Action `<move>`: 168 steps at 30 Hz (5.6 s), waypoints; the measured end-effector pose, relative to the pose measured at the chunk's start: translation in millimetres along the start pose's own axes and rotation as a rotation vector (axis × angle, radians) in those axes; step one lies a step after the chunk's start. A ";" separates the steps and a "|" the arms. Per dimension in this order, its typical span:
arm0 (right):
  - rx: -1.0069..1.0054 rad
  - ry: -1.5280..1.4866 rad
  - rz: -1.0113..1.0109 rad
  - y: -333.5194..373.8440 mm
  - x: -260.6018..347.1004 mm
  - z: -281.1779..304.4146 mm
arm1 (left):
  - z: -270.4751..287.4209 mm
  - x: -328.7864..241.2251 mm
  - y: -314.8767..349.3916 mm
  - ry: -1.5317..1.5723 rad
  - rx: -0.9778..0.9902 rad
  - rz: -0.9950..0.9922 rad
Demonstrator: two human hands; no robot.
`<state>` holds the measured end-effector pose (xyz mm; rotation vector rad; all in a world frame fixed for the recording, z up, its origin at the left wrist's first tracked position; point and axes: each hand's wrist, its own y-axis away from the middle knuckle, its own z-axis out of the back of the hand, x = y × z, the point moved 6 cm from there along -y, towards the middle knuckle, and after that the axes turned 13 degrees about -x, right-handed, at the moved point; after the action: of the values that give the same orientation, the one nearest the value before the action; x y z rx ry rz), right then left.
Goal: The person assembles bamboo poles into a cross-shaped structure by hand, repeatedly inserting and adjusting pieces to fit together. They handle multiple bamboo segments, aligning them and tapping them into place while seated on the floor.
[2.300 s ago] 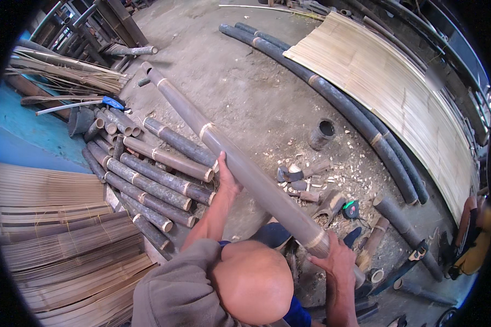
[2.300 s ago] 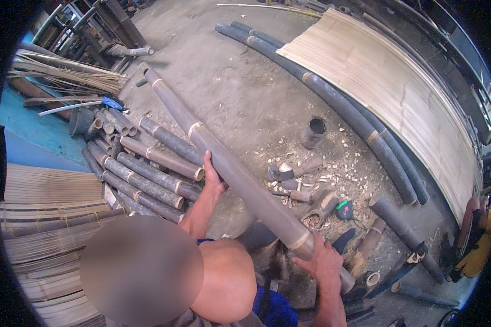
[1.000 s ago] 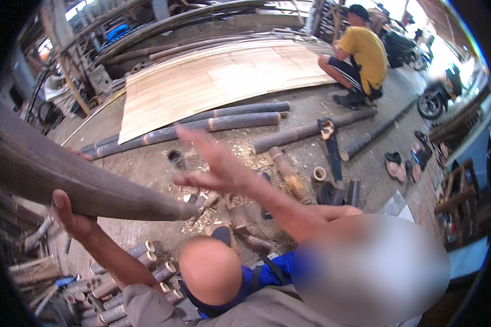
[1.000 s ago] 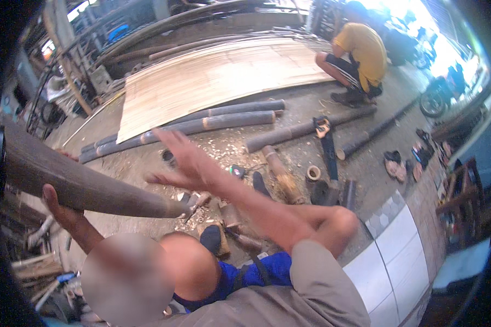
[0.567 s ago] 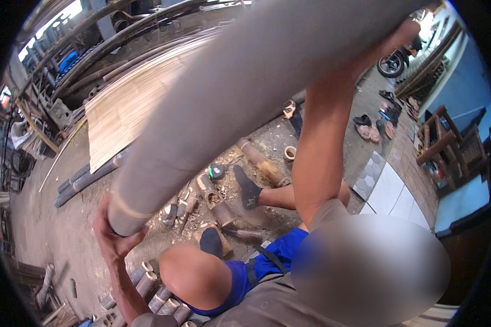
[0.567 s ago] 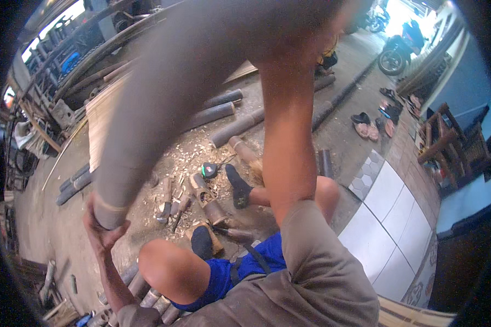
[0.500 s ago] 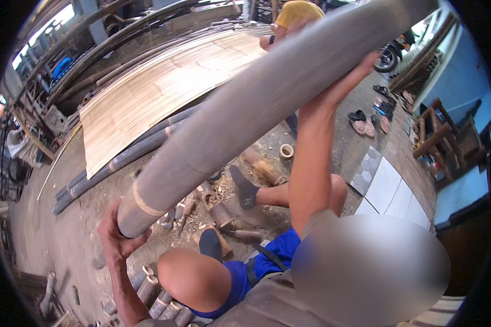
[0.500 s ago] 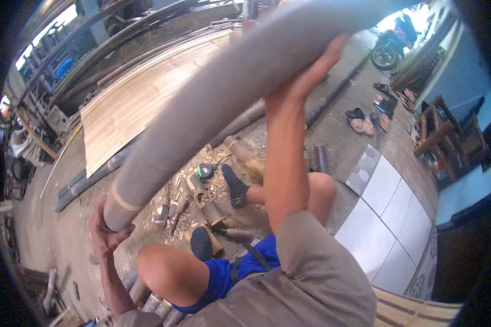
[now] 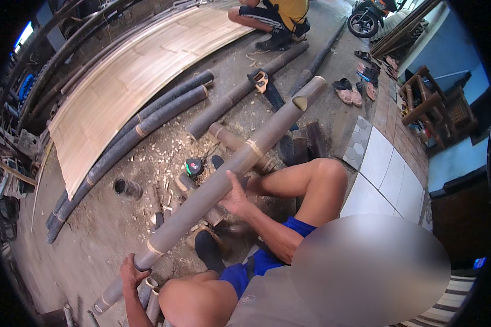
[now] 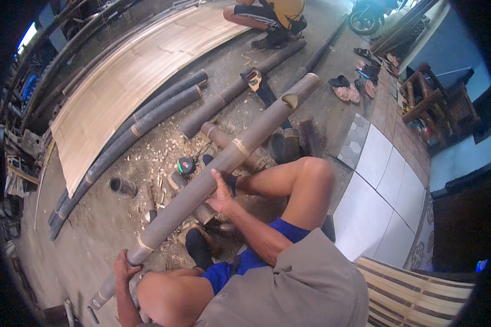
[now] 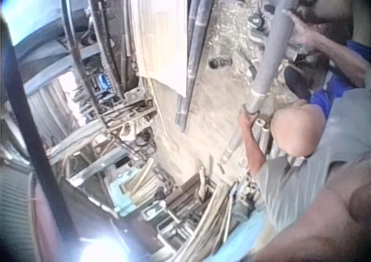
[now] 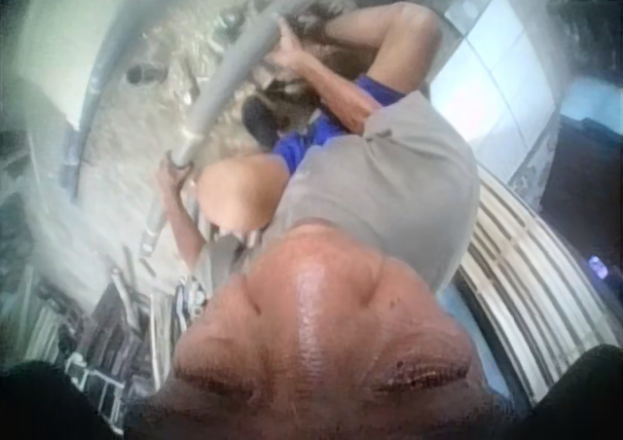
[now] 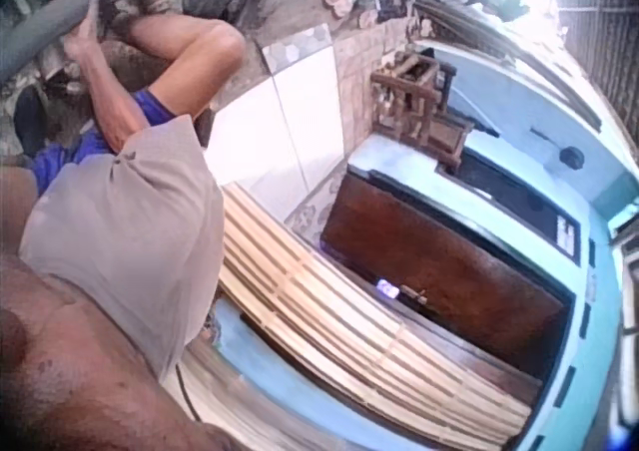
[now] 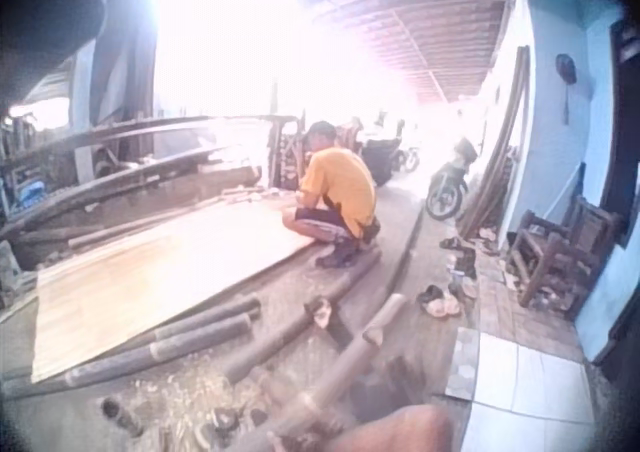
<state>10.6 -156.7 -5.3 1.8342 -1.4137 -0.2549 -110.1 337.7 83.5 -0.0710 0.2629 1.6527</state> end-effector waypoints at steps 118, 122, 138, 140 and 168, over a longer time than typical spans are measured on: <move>0.420 2.569 1.065 -68.6 52.0 -46.3 | -128.6 -201.6 -46.0 -0.027 -0.280 -0.081; 0.510 2.694 0.852 -92.0 54.9 -52.1 | -114.7 -148.1 -83.2 0.073 -0.071 -0.062; 0.681 2.656 1.086 -79.6 45.8 -63.7 | -119.0 -166.2 -80.2 0.020 -0.255 -0.009; 0.626 2.636 1.263 -67.5 40.1 -62.4 | -122.6 -160.3 -76.7 0.007 -0.216 -0.009; 0.729 2.575 1.040 -66.1 34.0 -52.2 | -133.4 -179.8 -77.2 0.043 -0.169 -0.021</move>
<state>101.4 -158.5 -5.6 0.2174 -0.0231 2.3019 -30.2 140.1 -19.6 -0.2362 0.1537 1.6513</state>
